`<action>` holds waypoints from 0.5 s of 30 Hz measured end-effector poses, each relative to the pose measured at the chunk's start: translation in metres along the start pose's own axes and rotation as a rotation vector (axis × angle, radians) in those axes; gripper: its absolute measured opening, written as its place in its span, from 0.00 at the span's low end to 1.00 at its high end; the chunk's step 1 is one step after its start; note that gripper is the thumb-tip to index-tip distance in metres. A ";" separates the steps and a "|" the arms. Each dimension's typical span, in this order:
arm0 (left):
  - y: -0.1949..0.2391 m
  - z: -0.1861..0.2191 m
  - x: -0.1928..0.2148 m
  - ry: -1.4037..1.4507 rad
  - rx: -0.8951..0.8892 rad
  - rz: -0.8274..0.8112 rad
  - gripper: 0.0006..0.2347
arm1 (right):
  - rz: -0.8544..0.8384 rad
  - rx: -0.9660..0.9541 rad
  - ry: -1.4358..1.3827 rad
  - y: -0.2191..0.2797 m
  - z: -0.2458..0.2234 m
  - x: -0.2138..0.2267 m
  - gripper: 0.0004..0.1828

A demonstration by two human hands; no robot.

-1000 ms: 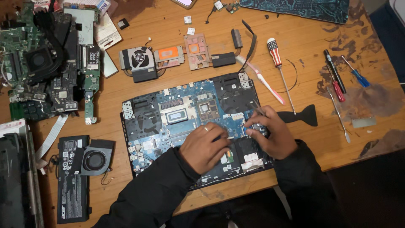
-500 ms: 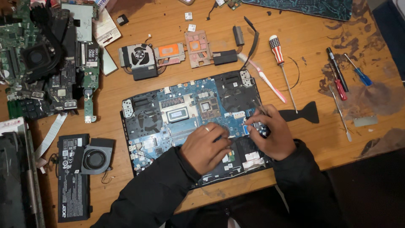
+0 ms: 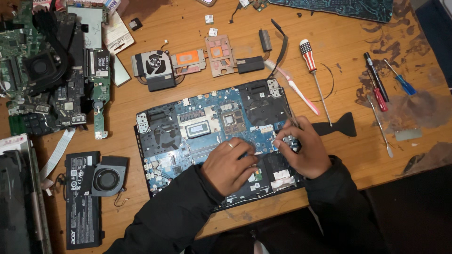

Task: The person works on a disassembled laptop motherboard, using tweezers to handle small components and a screwdriver to secure parts. They connect ribbon cables, place a cooling assembly, and tighten screws on the motherboard.

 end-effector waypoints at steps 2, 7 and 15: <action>0.001 0.000 0.000 0.001 -0.007 0.006 0.06 | 0.006 -0.007 -0.030 0.000 0.000 0.000 0.07; 0.002 -0.001 0.000 0.016 -0.015 0.015 0.06 | 0.036 -0.005 -0.038 0.000 0.002 0.000 0.09; 0.002 0.000 -0.001 0.007 -0.017 0.007 0.06 | 0.037 0.001 -0.018 -0.002 0.003 -0.002 0.10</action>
Point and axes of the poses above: each hand's wrist, its own y-axis away from the middle knuckle, its own x-axis out of the back of the hand, z = x × y, the point moved 5 cm from there along -y, towards the middle knuckle, and after that the axes turned 2 degrees about -x, right-handed, at the moved point
